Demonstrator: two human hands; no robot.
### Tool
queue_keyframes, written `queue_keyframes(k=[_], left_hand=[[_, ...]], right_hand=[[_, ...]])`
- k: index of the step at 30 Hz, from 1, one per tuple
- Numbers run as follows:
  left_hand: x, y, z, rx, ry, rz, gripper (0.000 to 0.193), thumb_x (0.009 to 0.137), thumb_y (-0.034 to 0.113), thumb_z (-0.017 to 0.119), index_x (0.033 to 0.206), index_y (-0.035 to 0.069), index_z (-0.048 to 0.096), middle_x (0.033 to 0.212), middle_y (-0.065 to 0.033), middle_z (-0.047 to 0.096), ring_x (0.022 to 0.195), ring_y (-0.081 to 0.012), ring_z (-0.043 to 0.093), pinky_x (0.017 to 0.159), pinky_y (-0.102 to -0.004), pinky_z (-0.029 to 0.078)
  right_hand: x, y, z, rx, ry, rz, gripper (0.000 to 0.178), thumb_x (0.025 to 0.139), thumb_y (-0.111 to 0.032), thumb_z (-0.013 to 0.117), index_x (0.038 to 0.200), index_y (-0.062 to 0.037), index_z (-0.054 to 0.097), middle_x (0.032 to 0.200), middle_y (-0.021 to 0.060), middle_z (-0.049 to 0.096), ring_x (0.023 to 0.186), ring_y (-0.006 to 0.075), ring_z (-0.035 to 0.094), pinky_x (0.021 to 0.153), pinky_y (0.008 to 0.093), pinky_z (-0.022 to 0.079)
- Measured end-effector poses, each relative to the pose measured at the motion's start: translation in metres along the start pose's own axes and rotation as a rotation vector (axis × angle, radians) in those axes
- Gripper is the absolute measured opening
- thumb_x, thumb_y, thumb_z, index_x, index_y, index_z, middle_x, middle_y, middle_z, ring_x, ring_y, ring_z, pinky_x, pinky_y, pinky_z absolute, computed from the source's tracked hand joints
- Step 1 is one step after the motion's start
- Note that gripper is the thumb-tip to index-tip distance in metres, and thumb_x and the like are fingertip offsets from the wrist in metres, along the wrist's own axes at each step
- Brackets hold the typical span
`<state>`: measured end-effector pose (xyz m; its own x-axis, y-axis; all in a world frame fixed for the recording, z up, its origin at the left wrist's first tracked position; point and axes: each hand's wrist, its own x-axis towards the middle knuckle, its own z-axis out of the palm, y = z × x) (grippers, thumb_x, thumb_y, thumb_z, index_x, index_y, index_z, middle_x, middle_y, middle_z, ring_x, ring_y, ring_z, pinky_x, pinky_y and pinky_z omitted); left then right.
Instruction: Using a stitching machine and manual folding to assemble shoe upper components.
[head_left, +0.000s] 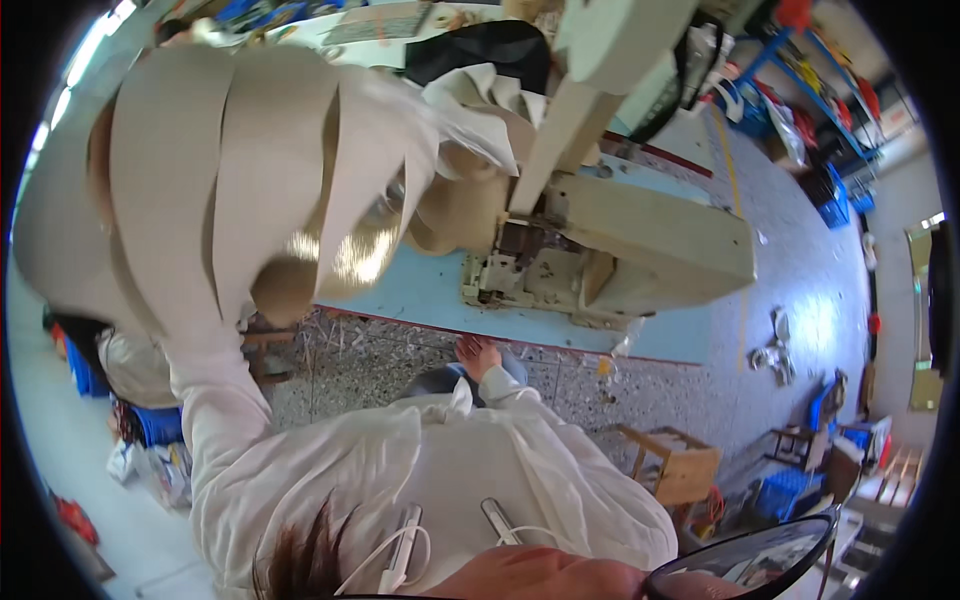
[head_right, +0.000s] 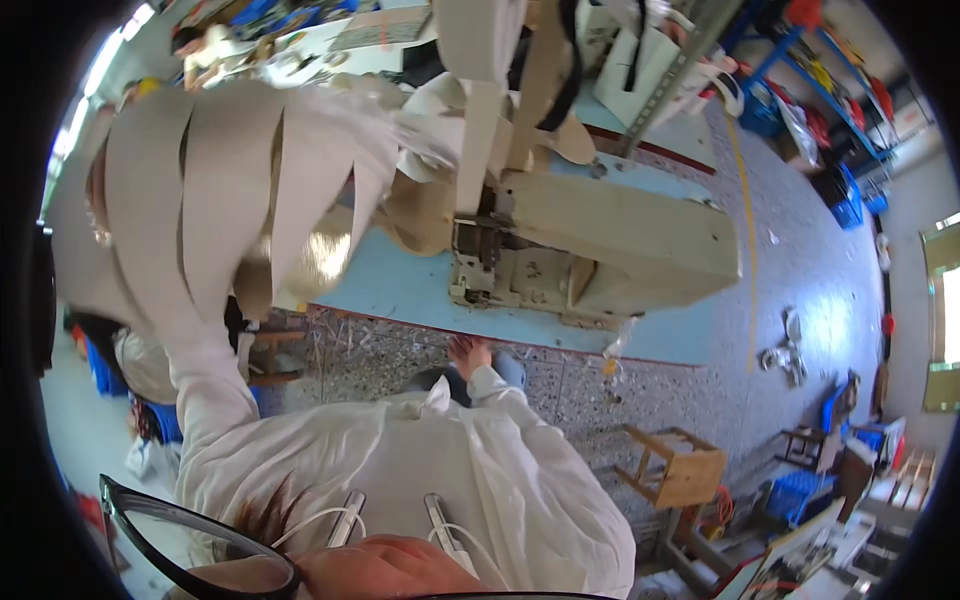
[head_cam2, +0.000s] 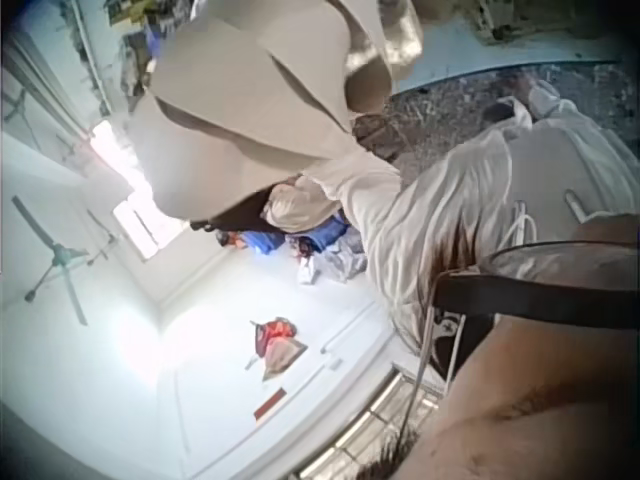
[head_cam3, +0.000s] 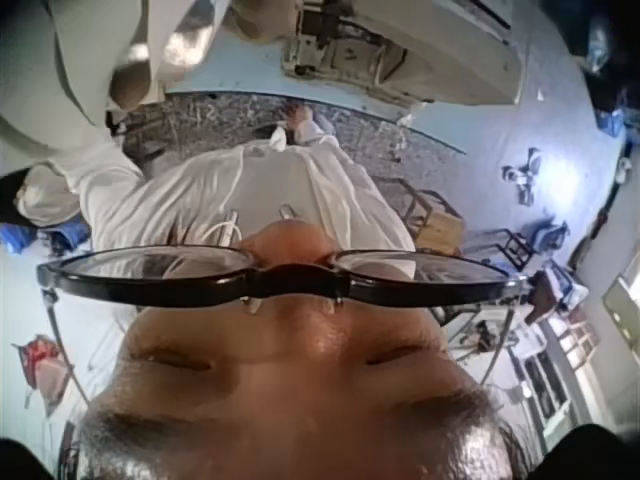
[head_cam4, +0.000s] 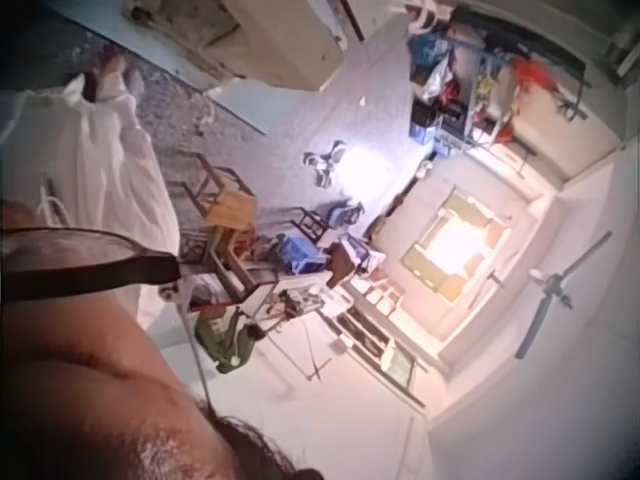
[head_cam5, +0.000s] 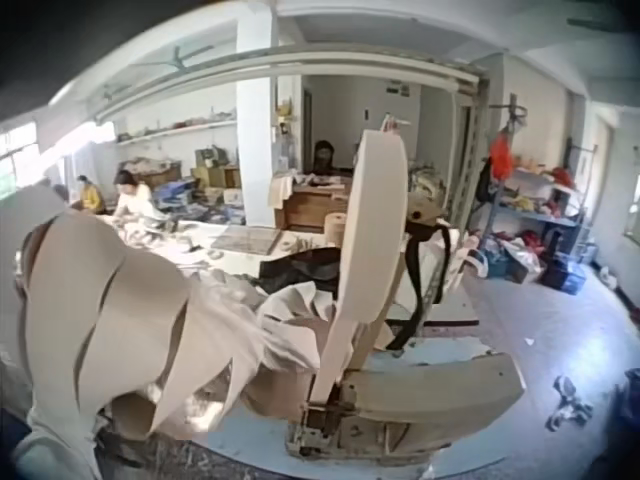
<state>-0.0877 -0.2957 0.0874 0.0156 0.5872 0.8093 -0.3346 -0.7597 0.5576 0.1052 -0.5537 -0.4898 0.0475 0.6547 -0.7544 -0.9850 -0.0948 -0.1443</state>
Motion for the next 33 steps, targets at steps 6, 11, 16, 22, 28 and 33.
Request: queue_keyframes(k=[6,11,16,22,28,33], left_hand=[[-0.085,0.095,-0.04,-0.108,0.073,-0.064,0.04,0.085,0.026,0.061,0.12,0.008,0.053,0.097,-0.0067,0.056,0.094,-0.0196,0.054,0.098,-0.04,0.038],[-0.148,0.145,-0.067,0.152,0.057,0.038,0.044,0.085,0.027,0.06,0.123,0.009,0.049,0.097,-0.0088,0.054,0.095,-0.0218,0.052,0.1,-0.0438,0.037],[-0.192,0.162,-0.119,0.358,-0.015,-0.02,0.044,0.084,0.023,0.062,0.122,0.005,0.049,0.096,-0.0145,0.056,0.091,-0.0249,0.055,0.094,-0.0447,0.041],[-0.24,0.193,-0.161,0.594,-0.115,-0.092,0.045,0.082,0.018,0.063,0.121,0.002,0.047,0.096,-0.0213,0.058,0.087,-0.0286,0.059,0.087,-0.0457,0.047],[-0.254,0.198,-0.134,0.732,-0.047,-0.092,0.042,0.077,0.013,0.069,0.112,0.0,0.049,0.095,-0.0239,0.061,0.086,-0.0304,0.062,0.084,-0.0458,0.049],[-0.247,0.216,-0.137,0.701,-0.037,-0.282,0.03,0.074,0.002,0.069,0.101,-0.001,0.056,0.096,-0.0208,0.063,0.089,-0.0308,0.063,0.083,-0.0418,0.049]], right_hand=[[-0.008,0.026,0.088,0.353,-0.043,-0.026,0.048,0.085,-0.055,0.046,0.111,-0.0165,0.058,0.119,0.0051,0.057,0.115,0.0283,0.047,0.099,0.0508,0.038],[0.021,0.078,0.102,0.466,-0.081,-0.058,0.057,0.084,-0.056,0.048,0.119,-0.0116,0.055,0.123,0.0105,0.055,0.115,0.0316,0.049,0.102,0.0523,0.037],[0.067,0.11,0.101,0.557,-0.249,-0.235,0.054,0.086,-0.049,0.05,0.118,-0.0058,0.056,0.12,0.0138,0.057,0.11,0.0333,0.054,0.098,0.0512,0.042],[0.099,0.116,0.082,0.602,-0.571,-0.21,0.037,0.084,-0.021,0.059,0.112,0.0034,0.058,0.111,0.0178,0.062,0.099,0.0315,0.062,0.088,0.0434,0.052],[0.12,0.128,0.066,0.349,-0.368,-0.229,0.04,0.085,-0.035,0.057,0.107,-0.0014,0.061,0.107,0.015,0.064,0.099,0.0292,0.061,0.085,0.0425,0.052],[0.018,0.102,0.059,-0.751,-0.149,0.177,0.032,0.087,-0.038,0.047,0.079,-0.011,0.062,0.078,0.0049,0.065,0.074,0.0184,0.064,0.058,0.034,0.048]])
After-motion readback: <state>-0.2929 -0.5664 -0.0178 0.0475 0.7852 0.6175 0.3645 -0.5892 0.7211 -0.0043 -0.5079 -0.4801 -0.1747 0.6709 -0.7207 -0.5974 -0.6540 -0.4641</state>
